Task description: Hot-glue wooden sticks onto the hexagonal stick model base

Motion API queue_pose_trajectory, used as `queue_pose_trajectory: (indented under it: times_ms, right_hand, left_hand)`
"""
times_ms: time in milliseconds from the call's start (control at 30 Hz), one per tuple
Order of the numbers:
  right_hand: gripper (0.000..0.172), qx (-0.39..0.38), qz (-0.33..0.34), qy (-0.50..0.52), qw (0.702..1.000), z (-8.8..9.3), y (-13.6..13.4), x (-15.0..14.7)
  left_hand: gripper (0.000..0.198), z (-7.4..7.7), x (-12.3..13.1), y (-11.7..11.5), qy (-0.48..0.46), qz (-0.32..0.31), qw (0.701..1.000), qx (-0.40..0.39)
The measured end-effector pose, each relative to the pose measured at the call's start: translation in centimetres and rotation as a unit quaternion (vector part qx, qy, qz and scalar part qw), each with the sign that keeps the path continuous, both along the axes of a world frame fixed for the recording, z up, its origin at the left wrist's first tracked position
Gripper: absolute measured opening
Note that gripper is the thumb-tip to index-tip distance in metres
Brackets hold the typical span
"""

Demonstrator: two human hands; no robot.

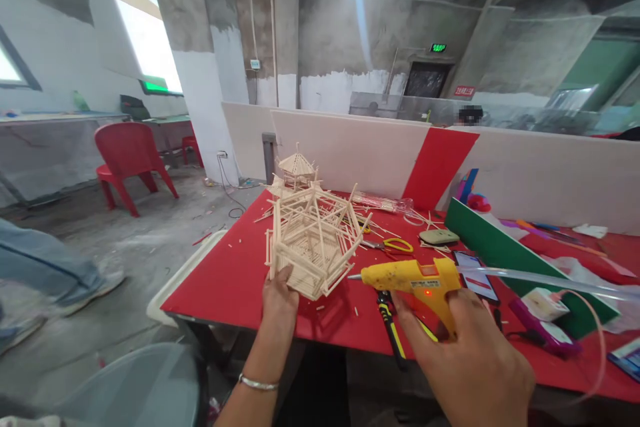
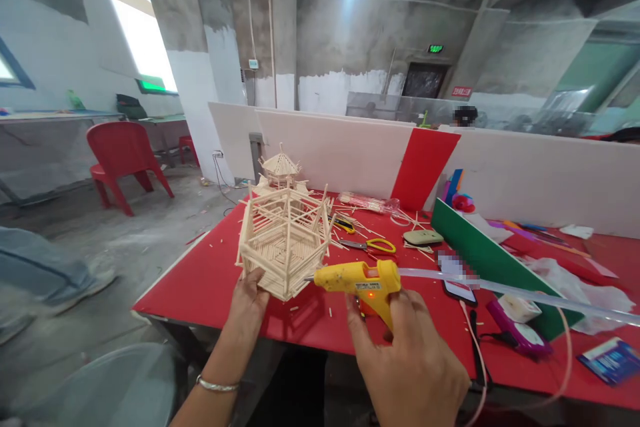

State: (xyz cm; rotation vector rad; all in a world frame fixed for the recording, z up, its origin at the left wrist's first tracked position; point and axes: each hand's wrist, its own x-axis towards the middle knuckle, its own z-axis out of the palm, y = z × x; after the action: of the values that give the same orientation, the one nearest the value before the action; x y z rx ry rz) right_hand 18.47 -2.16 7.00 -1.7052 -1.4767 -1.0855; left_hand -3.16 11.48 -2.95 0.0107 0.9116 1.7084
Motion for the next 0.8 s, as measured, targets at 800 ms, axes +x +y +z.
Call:
queue_pose_trajectory:
  times_ms: [800]
  right_hand:
    - [0.047, 0.004, 0.022, 0.162, 0.986, -4.1, -0.4, 4.9]
  left_hand:
    - [0.017, -0.9, 0.9, -8.6, 0.021, -0.05, 0.999, 0.005]
